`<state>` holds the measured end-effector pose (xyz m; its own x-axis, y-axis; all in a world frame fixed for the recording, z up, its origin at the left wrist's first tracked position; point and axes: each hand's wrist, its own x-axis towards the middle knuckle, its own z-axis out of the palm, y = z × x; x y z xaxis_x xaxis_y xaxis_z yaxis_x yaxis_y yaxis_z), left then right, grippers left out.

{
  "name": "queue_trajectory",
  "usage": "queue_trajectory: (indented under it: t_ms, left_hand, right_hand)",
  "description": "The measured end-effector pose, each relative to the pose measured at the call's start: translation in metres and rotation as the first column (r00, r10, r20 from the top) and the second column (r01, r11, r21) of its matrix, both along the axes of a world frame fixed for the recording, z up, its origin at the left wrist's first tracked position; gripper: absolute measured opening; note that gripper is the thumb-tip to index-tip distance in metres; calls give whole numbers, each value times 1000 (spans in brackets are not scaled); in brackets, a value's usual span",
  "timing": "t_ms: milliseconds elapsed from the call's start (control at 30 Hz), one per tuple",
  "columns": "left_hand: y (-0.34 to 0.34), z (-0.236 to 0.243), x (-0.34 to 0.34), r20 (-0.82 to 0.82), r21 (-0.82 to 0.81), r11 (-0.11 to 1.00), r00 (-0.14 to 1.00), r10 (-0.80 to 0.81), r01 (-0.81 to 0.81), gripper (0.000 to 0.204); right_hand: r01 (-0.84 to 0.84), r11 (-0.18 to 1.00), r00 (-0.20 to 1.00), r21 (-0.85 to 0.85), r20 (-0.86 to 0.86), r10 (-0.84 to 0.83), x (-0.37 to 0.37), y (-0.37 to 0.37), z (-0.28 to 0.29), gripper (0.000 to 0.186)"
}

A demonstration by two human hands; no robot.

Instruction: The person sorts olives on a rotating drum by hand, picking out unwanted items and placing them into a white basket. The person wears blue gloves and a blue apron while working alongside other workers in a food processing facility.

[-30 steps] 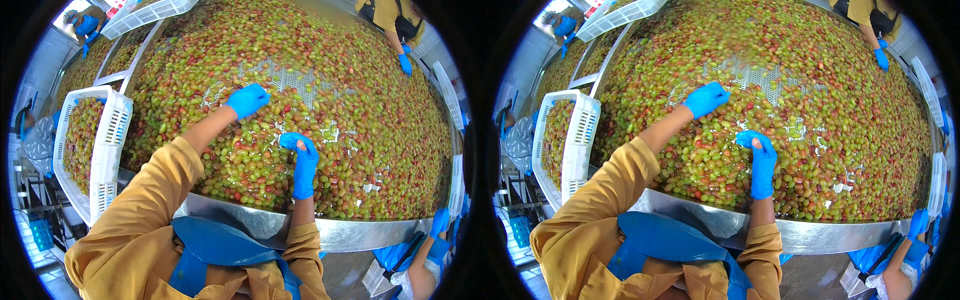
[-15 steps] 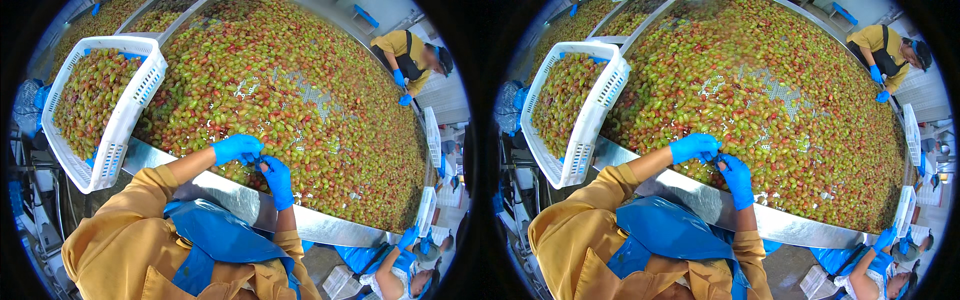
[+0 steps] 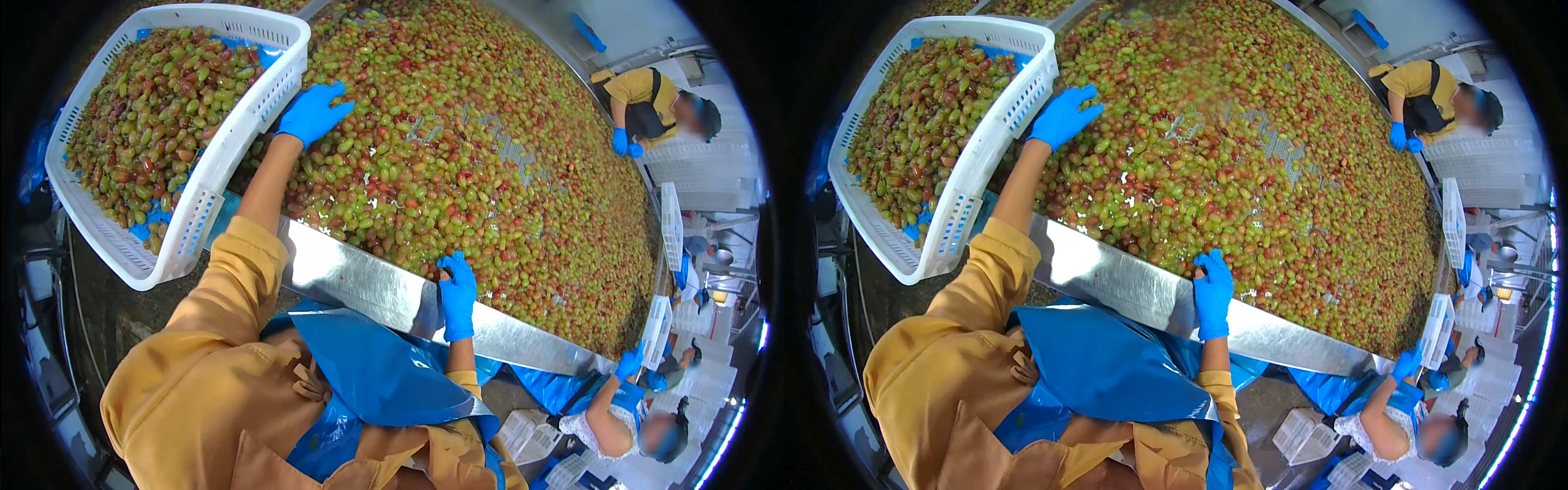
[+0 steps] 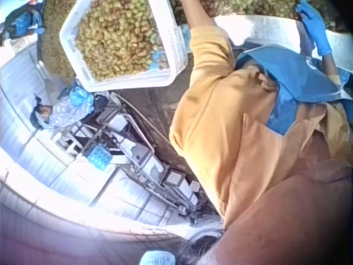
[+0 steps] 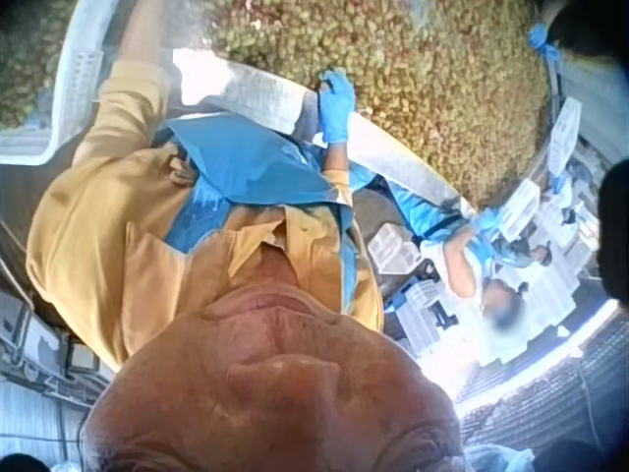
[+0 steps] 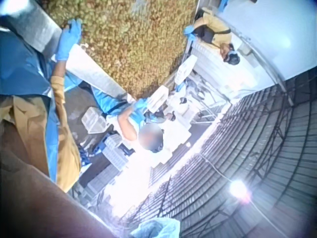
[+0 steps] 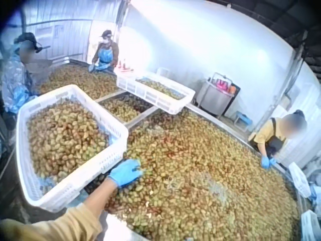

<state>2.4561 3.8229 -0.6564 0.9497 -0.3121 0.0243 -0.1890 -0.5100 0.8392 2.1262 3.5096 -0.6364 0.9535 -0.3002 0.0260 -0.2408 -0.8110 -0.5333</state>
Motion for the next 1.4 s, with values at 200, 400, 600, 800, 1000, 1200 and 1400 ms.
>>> queue_trajectory:
  t_ms: [200,400,600,800,1000,1200,1400]
  left_hand:
    - [-28,-50,-42,-190,539,819,976,-110,197,72]
    - [-91,-53,-70,-167,112,979,974,-152,172,54]
    - [-142,-42,-90,-2,73,894,896,-443,442,34]
    - [-95,-74,-54,113,-184,813,834,-541,552,37]
    - [13,-66,24,171,377,925,978,-118,46,63]
    - [32,-101,90,39,636,770,999,29,-47,67]
    - [13,-93,100,-50,571,811,991,-121,128,64]
  right_hand:
    - [-20,992,996,-129,81,31,-22,18,-14,23]
    - [-21,984,999,-175,45,29,-16,29,-7,23]
    - [-26,979,997,-201,70,41,-15,42,-12,24]
    - [-44,972,996,-232,64,61,-16,48,-19,28]
    - [-13,971,992,-238,121,43,-13,62,-25,25]
    - [2,991,999,-137,32,2,8,78,-11,33]
    - [-494,822,869,-284,-172,463,107,119,-1,40]
